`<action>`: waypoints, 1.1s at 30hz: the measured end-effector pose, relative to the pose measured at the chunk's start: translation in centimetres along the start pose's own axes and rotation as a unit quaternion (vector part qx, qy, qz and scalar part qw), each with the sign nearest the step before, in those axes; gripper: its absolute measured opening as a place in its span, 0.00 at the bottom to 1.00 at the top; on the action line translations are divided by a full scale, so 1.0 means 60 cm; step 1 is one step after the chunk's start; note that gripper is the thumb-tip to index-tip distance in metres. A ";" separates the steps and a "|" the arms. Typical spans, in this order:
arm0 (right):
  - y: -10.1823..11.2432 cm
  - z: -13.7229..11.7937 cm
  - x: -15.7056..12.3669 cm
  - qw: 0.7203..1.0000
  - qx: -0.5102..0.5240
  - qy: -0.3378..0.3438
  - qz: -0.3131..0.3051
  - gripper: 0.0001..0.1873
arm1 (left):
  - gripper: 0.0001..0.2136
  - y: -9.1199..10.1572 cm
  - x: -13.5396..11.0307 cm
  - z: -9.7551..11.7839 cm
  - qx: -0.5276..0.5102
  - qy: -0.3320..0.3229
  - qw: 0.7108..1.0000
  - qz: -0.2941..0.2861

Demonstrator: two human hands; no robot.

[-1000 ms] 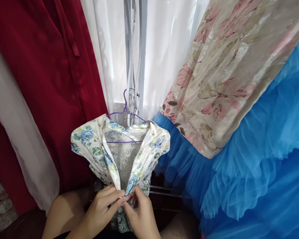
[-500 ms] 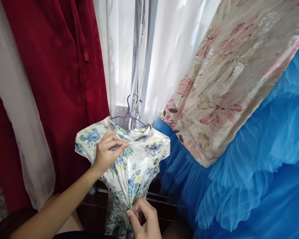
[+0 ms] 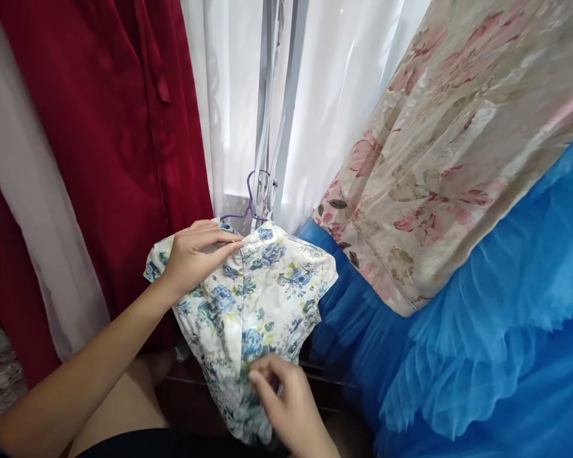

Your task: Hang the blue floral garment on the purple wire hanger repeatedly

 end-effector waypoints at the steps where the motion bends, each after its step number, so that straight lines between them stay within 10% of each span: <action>1: 0.009 -0.025 0.022 1.000 0.020 0.014 0.010 0.17 | 0.05 0.002 0.000 0.007 0.001 -0.016 1.000 -0.021; 10: 0.029 -0.191 0.217 0.974 0.180 0.133 0.042 0.18 | 0.13 0.005 -0.012 0.032 0.016 -0.066 0.987 -0.143; 33: 0.021 -0.174 0.202 0.961 0.147 0.182 0.148 0.10 | 0.12 0.004 -0.028 0.032 -0.026 0.048 0.988 -0.143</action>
Point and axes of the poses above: each hand's wrist, its own x-axis towards the middle knuckle, its own y-axis out of the back of the hand, z = x × y, the point moved 3 cm from there along x, towards the middle knuckle, and after that the axes turned 8 degrees about -y, right-handed, at the moved point
